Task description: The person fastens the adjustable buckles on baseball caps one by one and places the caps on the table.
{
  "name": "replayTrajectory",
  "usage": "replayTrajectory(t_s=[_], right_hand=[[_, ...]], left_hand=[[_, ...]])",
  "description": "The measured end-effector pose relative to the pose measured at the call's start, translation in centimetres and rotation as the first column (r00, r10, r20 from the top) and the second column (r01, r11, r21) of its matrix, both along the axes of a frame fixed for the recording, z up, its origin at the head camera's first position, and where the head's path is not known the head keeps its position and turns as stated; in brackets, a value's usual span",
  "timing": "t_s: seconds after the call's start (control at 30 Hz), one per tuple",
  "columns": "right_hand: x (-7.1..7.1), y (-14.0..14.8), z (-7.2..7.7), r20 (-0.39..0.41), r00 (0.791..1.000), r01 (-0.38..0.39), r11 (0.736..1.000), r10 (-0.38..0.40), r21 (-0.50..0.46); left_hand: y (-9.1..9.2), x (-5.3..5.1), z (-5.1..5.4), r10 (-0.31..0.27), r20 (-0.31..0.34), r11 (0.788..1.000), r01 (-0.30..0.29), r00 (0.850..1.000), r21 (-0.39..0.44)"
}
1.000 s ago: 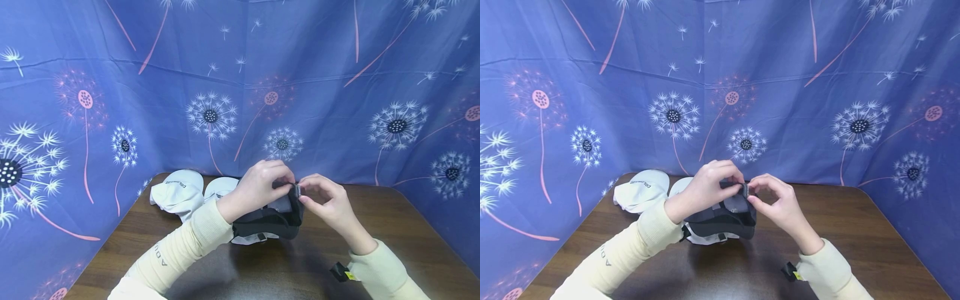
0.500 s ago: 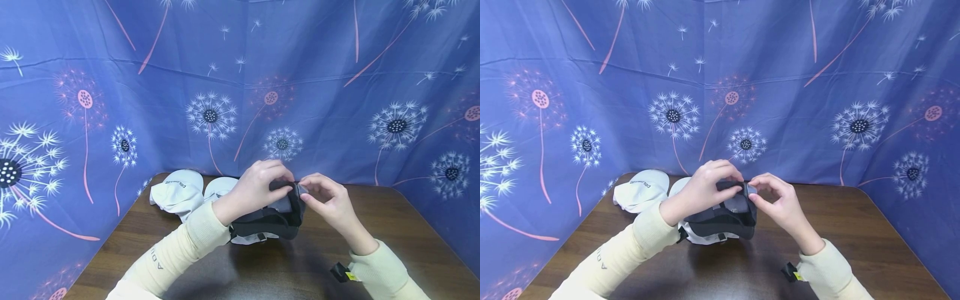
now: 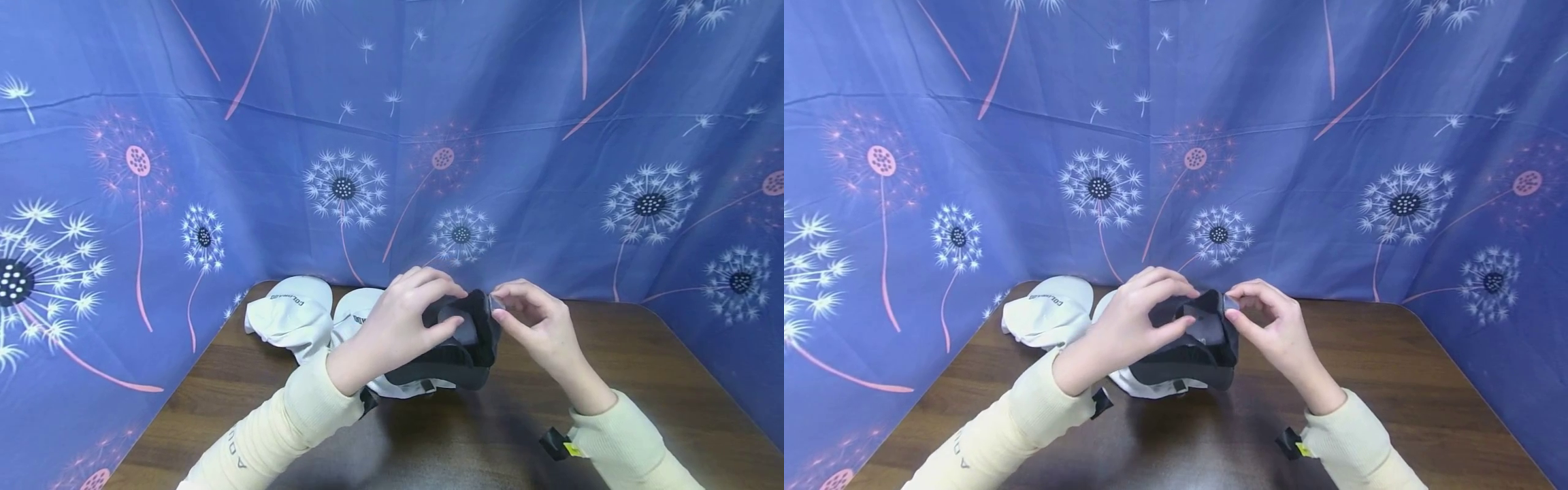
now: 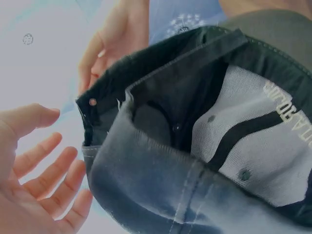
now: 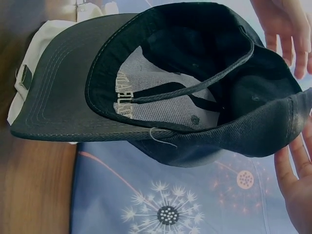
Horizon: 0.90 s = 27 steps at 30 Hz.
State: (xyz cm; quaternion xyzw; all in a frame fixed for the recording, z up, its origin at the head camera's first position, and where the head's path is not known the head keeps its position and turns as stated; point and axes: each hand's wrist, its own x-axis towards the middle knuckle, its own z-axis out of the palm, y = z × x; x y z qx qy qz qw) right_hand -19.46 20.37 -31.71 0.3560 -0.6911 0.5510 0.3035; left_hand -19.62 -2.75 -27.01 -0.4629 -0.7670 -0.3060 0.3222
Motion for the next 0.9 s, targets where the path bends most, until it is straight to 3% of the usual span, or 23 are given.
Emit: replayTrajectory(t_s=[0.37, 0.63, 0.77, 0.9], right_hand=[[-0.3, 0.0, -0.3, 0.042, 0.999, 0.035, 0.998, -0.034, -0.042], [-0.4, -0.1, -0.2, 0.097, 0.990, 0.107, 0.994, -0.103, -0.035], [-0.5, -0.1, -0.2, 0.120, 0.979, 0.165, 0.986, -0.162, -0.018], [-0.6, -0.1, -0.2, 0.110, 0.971, 0.213, 0.977, -0.212, -0.003]], left_hand=[[-0.5, 1.9, -1.3, -0.004, 0.050, 0.998, 0.001, 0.999, 0.068], [-0.3, 3.0, -3.4, -0.045, 0.088, 0.997, 0.038, 0.995, 0.074], [0.0, 3.4, -4.5, -0.058, 0.196, 0.996, 0.044, 0.979, 0.075], [0.4, 3.6, -5.7, -0.073, 0.312, 0.996, 0.051, 0.947, 0.077]])
